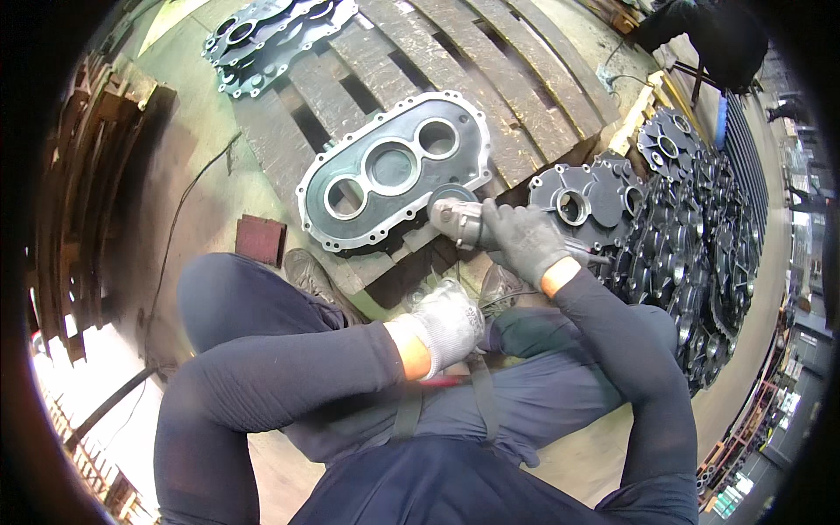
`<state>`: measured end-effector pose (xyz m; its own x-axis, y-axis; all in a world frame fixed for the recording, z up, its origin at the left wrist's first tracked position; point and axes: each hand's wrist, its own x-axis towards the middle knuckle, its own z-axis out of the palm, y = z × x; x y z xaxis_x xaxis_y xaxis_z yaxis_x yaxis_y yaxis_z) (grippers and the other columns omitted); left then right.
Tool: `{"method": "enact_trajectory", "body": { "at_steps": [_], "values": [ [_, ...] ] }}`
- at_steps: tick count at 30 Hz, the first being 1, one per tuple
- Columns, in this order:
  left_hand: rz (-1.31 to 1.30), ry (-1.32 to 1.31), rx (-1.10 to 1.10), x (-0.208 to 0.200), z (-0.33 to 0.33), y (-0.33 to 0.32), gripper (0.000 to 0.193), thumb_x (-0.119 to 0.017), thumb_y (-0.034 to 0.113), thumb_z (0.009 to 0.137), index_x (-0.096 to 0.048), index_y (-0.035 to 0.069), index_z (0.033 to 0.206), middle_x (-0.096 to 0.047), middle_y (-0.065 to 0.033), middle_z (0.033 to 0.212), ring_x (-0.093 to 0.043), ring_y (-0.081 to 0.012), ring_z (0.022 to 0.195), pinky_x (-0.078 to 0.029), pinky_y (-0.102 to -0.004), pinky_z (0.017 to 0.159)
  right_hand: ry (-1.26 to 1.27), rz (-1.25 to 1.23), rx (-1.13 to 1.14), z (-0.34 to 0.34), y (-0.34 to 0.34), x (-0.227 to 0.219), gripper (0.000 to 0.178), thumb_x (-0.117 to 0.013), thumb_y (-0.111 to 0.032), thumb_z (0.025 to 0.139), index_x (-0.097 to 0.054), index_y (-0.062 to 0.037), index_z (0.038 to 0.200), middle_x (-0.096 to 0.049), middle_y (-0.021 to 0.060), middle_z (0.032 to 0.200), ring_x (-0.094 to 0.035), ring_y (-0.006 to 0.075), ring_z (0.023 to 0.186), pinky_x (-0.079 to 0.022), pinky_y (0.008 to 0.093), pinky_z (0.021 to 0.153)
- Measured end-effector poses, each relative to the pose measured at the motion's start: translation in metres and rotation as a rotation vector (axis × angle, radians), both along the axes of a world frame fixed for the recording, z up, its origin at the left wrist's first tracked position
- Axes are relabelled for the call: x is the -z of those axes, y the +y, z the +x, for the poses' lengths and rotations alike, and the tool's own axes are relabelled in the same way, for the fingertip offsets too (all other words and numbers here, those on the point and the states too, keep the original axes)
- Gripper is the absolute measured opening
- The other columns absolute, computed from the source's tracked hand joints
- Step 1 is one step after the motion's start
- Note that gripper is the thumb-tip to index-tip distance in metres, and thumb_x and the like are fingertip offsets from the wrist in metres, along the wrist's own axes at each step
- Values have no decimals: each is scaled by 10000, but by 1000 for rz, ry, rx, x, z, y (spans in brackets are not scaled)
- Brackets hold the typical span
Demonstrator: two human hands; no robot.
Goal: The person sits on the floor and uses a handheld angle grinder to smooth the edges and surfaces of metal engine parts. They repeatedly reposition the parts on a wooden pallet, flip them over, and grind different sections before stacking the finished pieces.
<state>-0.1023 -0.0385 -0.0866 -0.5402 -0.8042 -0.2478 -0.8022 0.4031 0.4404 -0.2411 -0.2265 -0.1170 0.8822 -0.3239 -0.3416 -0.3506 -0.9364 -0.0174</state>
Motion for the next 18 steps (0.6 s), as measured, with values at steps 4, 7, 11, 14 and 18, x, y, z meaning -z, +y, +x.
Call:
{"method": "enact_trajectory", "body": {
  "at_steps": [4, 7, 11, 14, 18],
  "values": [
    [49, -7, 20, -5, 2, -7, 182, -687, 226, 917, -783, 77, 874, -769, -127, 790, -787, -307, 777, -592, -443, 756, 10, 34, 1, 8, 6, 5, 899, -935, -382, 802, -508, -7, 1499, -716, 100, 1089, -745, 295, 948, -559, 439, 829],
    [38, -34, 19, -6, 1, -7, 192, -697, 244, 920, -780, 77, 872, -767, -125, 786, -784, -305, 771, -590, -444, 753, -3, 2, -14, 3, 2, 5, 907, -936, -386, 802, -502, -15, 1506, -719, 100, 1094, -747, 292, 954, -555, 434, 828],
    [26, -55, 30, -8, 1, -10, 204, -708, 263, 923, -777, 77, 875, -764, -117, 788, -777, -300, 757, -584, -450, 749, 3, -4, 34, -18, -17, 9, 857, -914, -385, 818, -526, -38, 1499, -714, 113, 1099, -749, 308, 942, -565, 448, 830],
    [10, -44, 43, -6, 2, -9, 205, -704, 264, 928, -774, 77, 883, -759, -114, 791, -774, -301, 756, -578, -453, 742, 6, -21, 70, -29, -29, 5, 837, -899, -372, 831, -525, -59, 1511, -714, 122, 1075, -754, 333, 931, -587, 482, 819],
    [-31, 16, 17, 4, -1, -8, 209, -718, 276, 928, -775, 77, 901, -755, -114, 795, -775, -309, 768, -571, -456, 747, 53, -65, 85, -44, -47, 2, 788, -894, -339, 857, -510, -60, 1486, -759, 130, 1119, -777, 322, 1012, -609, 456, 861]
  ]
}}
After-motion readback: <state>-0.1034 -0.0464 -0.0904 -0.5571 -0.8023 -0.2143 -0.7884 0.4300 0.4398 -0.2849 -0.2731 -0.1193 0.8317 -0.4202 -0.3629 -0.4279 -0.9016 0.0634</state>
